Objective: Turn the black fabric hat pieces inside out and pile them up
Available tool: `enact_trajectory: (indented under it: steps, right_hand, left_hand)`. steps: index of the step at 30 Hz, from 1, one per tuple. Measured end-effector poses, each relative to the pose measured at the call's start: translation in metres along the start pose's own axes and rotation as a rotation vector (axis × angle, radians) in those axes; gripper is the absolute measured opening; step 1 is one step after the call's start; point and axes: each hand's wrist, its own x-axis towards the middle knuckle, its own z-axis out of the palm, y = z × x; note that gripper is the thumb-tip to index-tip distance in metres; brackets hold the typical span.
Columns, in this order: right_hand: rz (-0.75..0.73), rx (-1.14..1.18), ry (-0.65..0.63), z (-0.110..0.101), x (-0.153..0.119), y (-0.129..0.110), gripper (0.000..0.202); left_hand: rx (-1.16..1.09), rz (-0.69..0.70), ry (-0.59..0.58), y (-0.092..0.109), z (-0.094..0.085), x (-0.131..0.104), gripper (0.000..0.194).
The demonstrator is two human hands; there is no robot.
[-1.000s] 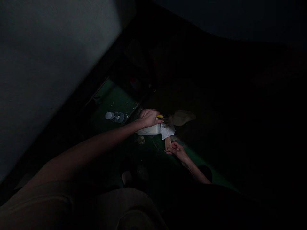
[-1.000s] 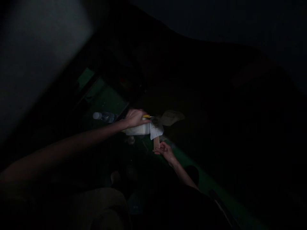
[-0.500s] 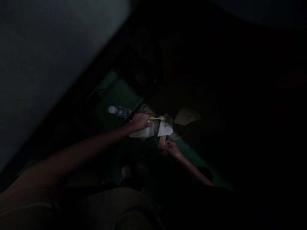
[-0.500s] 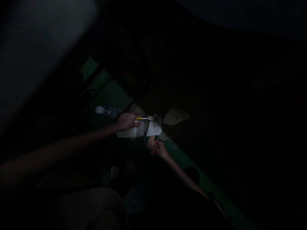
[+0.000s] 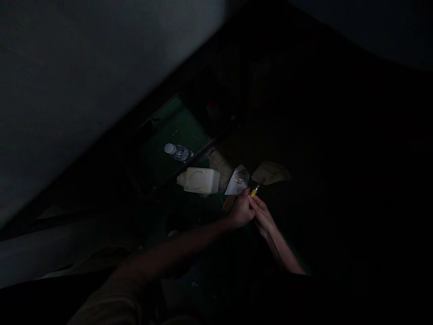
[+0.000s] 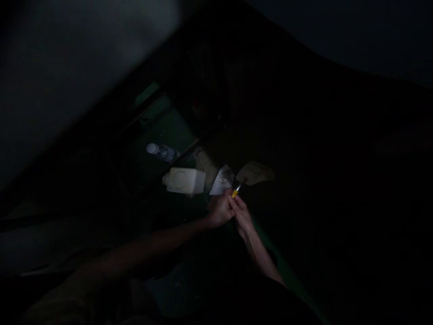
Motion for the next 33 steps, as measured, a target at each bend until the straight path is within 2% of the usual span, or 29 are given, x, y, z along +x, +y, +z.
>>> enact_trajectory:
  steps: [2, 4, 6, 9, 11, 14, 17, 20, 22, 25, 30, 33]
  right_hand:
    - [0.024, -0.024, 0.059, -0.015, -0.001, 0.000, 0.044]
    - [-0.009, -0.075, 0.185, -0.028, 0.003, -0.001, 0.045]
    - [-0.057, -0.144, 0.273, -0.036, 0.010, -0.004, 0.042]
    - [-0.084, -0.226, 0.271, -0.038, 0.025, -0.013, 0.043]
    - [-0.135, -0.316, 0.224, -0.034, 0.036, -0.019, 0.042]
    - [-0.205, -0.503, 0.155, -0.027, 0.052, -0.024, 0.041]
    - [-0.184, -0.566, 0.182, -0.033, 0.070, -0.028, 0.049]
    - [-0.285, -0.546, 0.323, -0.054, 0.081, -0.034, 0.057]
    - [-0.366, -0.538, 0.422, -0.068, 0.082, -0.042, 0.061]
    - [-0.423, -0.618, 0.436, -0.079, 0.073, -0.056, 0.060]
    - [-0.502, -0.771, 0.438, -0.070, 0.053, -0.064, 0.051]
    - [-0.515, -0.822, 0.361, -0.059, 0.052, -0.056, 0.046]
  left_hand:
    - [-0.028, 0.049, 0.006, -0.003, 0.018, -0.002, 0.071]
    - [-0.008, 0.128, -0.020, -0.004, 0.021, -0.004, 0.076]
    - [0.084, 0.156, 0.032, -0.005, 0.012, -0.007, 0.065]
    - [0.332, 0.092, 0.242, -0.008, -0.010, -0.005, 0.041]
    - [0.469, 0.055, 0.311, -0.010, -0.022, 0.004, 0.042]
    - [0.526, -0.023, 0.340, -0.014, -0.031, 0.023, 0.049]
    - [0.452, -0.058, 0.337, -0.019, -0.033, 0.035, 0.058]
    - [0.355, -0.044, 0.337, -0.026, -0.036, 0.040, 0.066]
    - [0.345, -0.033, 0.329, -0.029, -0.038, 0.046, 0.068]
    - [0.361, 0.001, 0.287, -0.029, -0.042, 0.068, 0.066]
    - [0.304, 0.130, 0.217, -0.015, -0.051, 0.111, 0.060]
    - [0.261, 0.173, 0.251, -0.013, -0.050, 0.111, 0.061]
